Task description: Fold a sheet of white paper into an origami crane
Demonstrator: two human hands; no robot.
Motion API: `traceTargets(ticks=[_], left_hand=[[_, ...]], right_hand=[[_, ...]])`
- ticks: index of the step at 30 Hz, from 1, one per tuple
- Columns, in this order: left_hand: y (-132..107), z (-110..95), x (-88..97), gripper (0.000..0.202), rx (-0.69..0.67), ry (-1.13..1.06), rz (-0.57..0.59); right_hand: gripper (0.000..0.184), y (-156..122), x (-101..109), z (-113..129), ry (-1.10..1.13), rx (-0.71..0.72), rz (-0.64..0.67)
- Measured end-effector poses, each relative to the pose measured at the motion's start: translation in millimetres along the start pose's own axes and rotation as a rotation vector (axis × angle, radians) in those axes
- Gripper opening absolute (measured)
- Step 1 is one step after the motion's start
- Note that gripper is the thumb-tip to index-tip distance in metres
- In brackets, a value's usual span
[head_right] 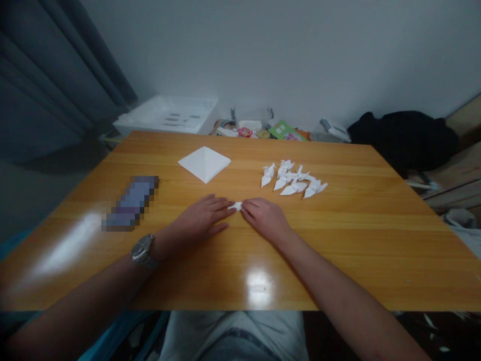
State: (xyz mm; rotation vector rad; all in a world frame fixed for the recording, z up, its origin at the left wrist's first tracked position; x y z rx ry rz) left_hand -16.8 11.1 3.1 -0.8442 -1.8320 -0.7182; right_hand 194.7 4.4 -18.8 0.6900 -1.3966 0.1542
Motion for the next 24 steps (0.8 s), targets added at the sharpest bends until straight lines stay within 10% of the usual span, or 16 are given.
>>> traceTargets(ticks=[24], left_hand=[[-1.3, 1.8, -6.5, 0.051, 0.092, -0.008, -0.002]], right_hand=[[0.064, -3.7, -3.6, 15.7, -0.026, -0.025, 0.228]])
Point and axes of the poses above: each hand's wrist, its own y-axis towards the middle knuckle, its own x-axis out of the back of the hand, z = x × y, the point moved 3 cm from there along y, towards the middle knuckle, and after that the axes turned 13 degrees about -y, right-handed, at the moved point
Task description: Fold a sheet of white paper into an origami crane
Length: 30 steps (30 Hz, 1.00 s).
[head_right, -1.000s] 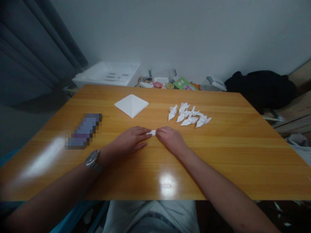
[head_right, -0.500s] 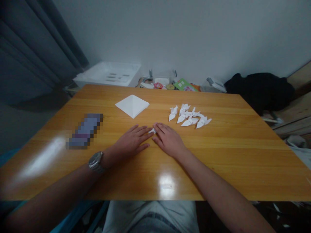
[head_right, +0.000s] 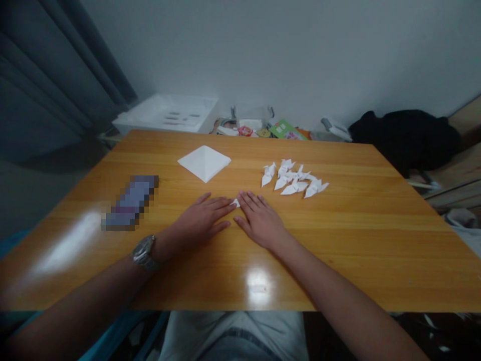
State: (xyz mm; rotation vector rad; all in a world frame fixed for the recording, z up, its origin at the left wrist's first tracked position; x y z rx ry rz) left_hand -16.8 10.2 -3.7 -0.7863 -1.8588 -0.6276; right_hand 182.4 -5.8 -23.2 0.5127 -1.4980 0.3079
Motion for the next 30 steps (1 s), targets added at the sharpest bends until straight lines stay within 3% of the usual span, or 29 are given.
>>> traceTargets(ticks=[13, 22, 30], left_hand=[[-4.4, -3.3, 0.2, 0.051, -0.011, 0.021, -0.012], [-2.3, -2.2, -2.3, 0.053, -0.01, 0.026, -0.007], [-2.3, -2.0, -2.6, 0.055, -0.018, 0.029, -0.004]], right_hand=[[0.067, -5.6, 3.3, -7.3, -0.019, -0.112, 0.04], [0.066, -0.8, 2.2, -10.7, 0.007, -0.102, -0.036], [0.064, 2.0, 4.8, 3.0, 0.046, 0.069, -0.006]])
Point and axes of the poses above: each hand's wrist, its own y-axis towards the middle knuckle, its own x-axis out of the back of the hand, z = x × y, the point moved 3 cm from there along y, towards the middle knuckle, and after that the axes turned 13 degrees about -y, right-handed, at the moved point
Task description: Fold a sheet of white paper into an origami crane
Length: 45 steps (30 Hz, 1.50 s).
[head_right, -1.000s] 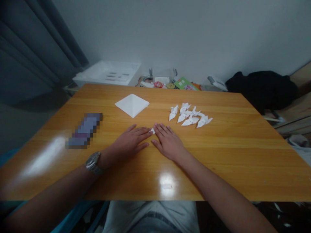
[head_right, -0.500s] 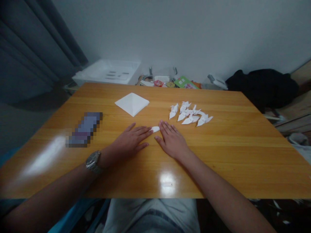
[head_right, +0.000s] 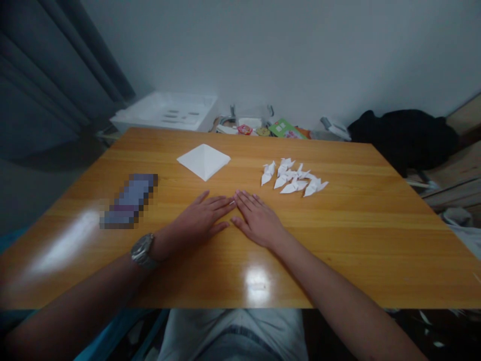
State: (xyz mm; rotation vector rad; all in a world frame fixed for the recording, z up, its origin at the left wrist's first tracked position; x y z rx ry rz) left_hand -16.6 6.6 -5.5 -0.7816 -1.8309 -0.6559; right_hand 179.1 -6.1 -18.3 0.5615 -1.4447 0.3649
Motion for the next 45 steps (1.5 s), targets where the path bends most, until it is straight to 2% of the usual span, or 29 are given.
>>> traceTargets(ticks=[19, 28, 34, 45], left_hand=[[-1.7, -1.2, 4.6, 0.048, 0.016, 0.005, -0.024], [-0.6, -0.1, 6.3, 0.049, 0.022, -0.04, -0.01], [0.7, -2.3, 9.0, 0.045, 0.026, -0.076, -0.025], [4.4, 2.6, 6.2, 0.041, 0.009, -0.117, -0.084]], right_hand=[[0.064, -4.4, -5.6, 1.1, -0.016, -0.04, 0.025], [0.064, -10.5, -4.3, -19.5, -0.035, -0.109, 0.073], [0.066, -9.9, -3.5, -20.0, -0.028, -0.104, 0.094], [0.064, -6.3, -2.7, -23.7, -0.013, -0.091, 0.034]])
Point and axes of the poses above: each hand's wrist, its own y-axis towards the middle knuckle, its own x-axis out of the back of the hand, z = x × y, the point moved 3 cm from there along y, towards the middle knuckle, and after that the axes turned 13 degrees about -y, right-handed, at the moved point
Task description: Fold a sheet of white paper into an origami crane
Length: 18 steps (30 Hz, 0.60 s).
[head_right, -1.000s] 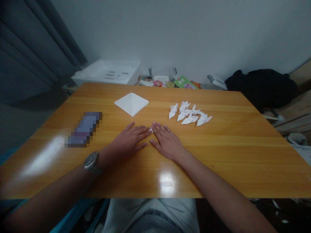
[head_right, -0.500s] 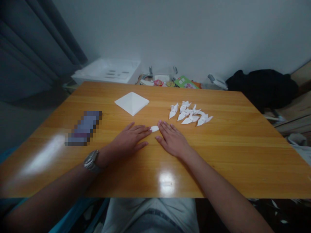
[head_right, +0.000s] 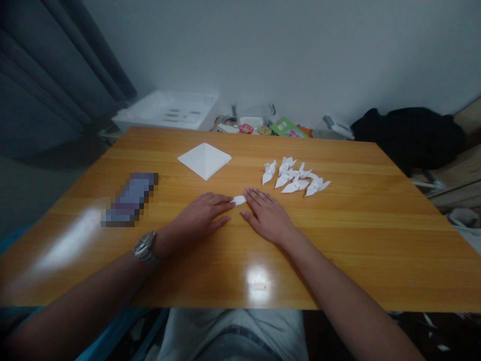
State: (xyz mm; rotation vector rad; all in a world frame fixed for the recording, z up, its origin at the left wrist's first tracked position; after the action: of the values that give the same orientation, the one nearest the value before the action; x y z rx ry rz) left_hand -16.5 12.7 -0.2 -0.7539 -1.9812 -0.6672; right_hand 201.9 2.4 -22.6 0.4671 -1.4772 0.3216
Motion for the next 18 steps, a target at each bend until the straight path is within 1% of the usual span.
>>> traceTargets(ticks=[8, 12, 16, 18], left_hand=[[-0.2, 1.2, 0.0, 0.04, -0.01, -0.018, -0.017], [1.4, 2.0, -0.6, 0.041, -0.025, -0.027, -0.009], [3.4, 3.3, -1.1, 0.04, -0.061, -0.032, -0.013], [3.9, 4.2, -1.1, 0.039, -0.073, -0.034, -0.015]], right_hand=[[0.057, 3.5, 4.1, -0.3, 0.023, 0.004, -0.071], [0.052, 4.7, 6.2, -1.5, 0.065, -0.004, -0.138], [0.04, 5.3, 9.2, -4.5, 0.151, -0.016, -0.245], [0.033, 5.6, 10.7, -4.8, 0.181, 0.001, -0.29]])
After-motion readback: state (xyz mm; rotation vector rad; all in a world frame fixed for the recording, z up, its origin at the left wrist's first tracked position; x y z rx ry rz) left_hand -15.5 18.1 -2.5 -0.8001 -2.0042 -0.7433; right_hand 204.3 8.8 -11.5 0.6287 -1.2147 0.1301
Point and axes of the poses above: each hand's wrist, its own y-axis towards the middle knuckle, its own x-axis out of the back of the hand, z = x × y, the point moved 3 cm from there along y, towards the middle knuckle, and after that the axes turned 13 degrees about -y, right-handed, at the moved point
